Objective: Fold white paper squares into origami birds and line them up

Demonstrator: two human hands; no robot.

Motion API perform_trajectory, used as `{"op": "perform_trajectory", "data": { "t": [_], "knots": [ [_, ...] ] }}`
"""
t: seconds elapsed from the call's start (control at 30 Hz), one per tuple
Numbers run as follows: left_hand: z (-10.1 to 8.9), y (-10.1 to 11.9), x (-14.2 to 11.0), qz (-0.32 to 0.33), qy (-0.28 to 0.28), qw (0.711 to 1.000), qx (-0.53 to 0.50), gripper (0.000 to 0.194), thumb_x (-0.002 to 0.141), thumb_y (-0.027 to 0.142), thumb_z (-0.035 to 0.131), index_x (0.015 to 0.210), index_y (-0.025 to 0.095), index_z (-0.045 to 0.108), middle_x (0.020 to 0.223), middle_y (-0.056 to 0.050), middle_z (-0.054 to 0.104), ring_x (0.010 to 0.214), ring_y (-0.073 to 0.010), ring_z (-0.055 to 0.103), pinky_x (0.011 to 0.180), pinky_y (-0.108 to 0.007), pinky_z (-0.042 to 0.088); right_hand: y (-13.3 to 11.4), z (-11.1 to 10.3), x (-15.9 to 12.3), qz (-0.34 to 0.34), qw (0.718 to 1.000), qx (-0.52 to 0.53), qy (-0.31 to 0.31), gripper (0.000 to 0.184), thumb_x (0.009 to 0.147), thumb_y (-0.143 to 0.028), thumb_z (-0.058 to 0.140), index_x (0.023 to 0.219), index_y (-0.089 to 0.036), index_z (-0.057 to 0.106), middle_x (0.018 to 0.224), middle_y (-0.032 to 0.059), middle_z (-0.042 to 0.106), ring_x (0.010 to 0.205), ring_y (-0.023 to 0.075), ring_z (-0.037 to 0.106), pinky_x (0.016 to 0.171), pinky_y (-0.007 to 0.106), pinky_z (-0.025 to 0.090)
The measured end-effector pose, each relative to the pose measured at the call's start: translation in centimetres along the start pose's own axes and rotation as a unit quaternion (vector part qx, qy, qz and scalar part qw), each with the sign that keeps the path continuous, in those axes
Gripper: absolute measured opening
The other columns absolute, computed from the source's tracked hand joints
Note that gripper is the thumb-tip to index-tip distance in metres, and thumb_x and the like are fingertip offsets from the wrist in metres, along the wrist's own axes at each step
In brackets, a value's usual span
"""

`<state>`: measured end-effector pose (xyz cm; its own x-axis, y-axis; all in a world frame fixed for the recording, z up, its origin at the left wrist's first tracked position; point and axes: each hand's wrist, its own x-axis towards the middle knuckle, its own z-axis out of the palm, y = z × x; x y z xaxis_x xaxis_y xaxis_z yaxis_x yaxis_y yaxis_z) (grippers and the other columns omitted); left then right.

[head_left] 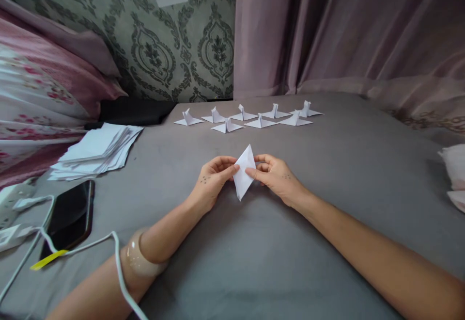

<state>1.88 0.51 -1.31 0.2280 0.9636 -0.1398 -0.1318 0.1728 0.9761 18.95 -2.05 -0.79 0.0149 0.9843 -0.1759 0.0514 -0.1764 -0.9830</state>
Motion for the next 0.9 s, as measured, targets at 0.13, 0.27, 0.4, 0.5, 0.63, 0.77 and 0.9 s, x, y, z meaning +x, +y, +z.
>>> {"op": "perform_trajectory", "data": {
  "t": [0.13,0.27,0.4,0.5,0.63,0.77,0.9],
  "knots": [
    [-0.6,-0.6,0.4,0.013,0.025,0.991,0.131,0.024,0.07,0.03,0.074,0.086,0.014,0.065,0.073,-0.002,0.066,0.066,-0.0114,0.058,0.06,-0.022,0.043,0.5,-0.6,0.6,-0.016,0.995,-0.103,0.0,0.039,0.078,-0.03,0.066,0.112,-0.017,0.054,0.071,-0.0011,0.068,0.062,0.0125,0.06,0.058,0.025,0.044],
    [-1.2,-0.8,0.6,0.094,-0.001,0.952,0.292,0.015,0.078,0.03,0.063,0.085,0.016,0.066,0.076,-0.003,0.067,0.069,-0.0141,0.058,0.065,-0.026,0.045,1.1,-1.5,1.2,-0.068,0.973,-0.217,0.039,0.027,0.079,-0.021,0.059,0.106,-0.018,0.061,0.089,0.0043,0.07,0.064,0.0115,0.06,0.063,0.027,0.046],
    [-1.2,-0.5,0.4,0.123,-0.006,0.902,0.413,0.013,0.082,0.025,0.056,0.085,0.019,0.067,0.078,-0.003,0.066,0.07,-0.0154,0.058,0.067,-0.028,0.045,1.2,-1.9,0.9,-0.164,0.942,-0.294,0.006,0.027,0.078,-0.011,0.049,0.095,-0.021,0.068,0.097,0.0028,0.068,0.07,0.0114,0.06,0.068,0.027,0.046],
    [-1.1,-0.3,0.0,0.155,-0.017,0.873,0.463,0.016,0.082,0.02,0.053,0.085,0.018,0.069,0.089,-0.006,0.064,0.072,-0.0147,0.057,0.07,-0.029,0.047,1.3,-1.7,0.4,-0.209,0.92,-0.329,-0.041,0.031,0.077,-0.007,0.047,0.091,-0.021,0.07,0.097,0.0024,0.065,0.071,0.0109,0.058,0.069,0.026,0.045],
    [-1.5,0.1,-0.3,0.152,-0.04,0.86,0.485,0.025,0.076,0.015,0.051,0.091,0.018,0.071,0.096,-0.007,0.06,0.073,-0.014,0.056,0.071,-0.029,0.049,1.4,-1.4,0.1,-0.223,0.894,-0.386,-0.044,0.03,0.076,-0.008,0.05,0.094,-0.02,0.07,0.095,0.0033,0.064,0.073,0.012,0.058,0.072,0.027,0.046],
    [-2.2,0.7,0.0,0.108,-0.074,0.871,0.473,0.027,0.073,0.019,0.056,0.094,0.02,0.073,0.098,-0.006,0.06,0.079,-0.0153,0.057,0.072,-0.029,0.049,1.2,-1.4,0.1,-0.21,0.895,-0.391,-0.055,0.022,0.078,-0.016,0.056,0.095,-0.021,0.07,0.092,0.0033,0.063,0.074,0.0129,0.058,0.072,0.027,0.047],
    [-2.9,0.6,0.5,0.091,-0.089,0.885,0.448,0.023,0.079,0.034,0.059,0.092,0.021,0.073,0.097,-0.005,0.061,0.079,-0.0153,0.057,0.073,-0.03,0.048,0.6,-1.6,0.3,-0.184,0.903,-0.379,-0.078,0.021,0.078,-0.017,0.057,0.092,-0.021,0.071,0.091,0.0034,0.064,0.073,0.0127,0.058,0.069,0.027,0.046]
  ]
}}
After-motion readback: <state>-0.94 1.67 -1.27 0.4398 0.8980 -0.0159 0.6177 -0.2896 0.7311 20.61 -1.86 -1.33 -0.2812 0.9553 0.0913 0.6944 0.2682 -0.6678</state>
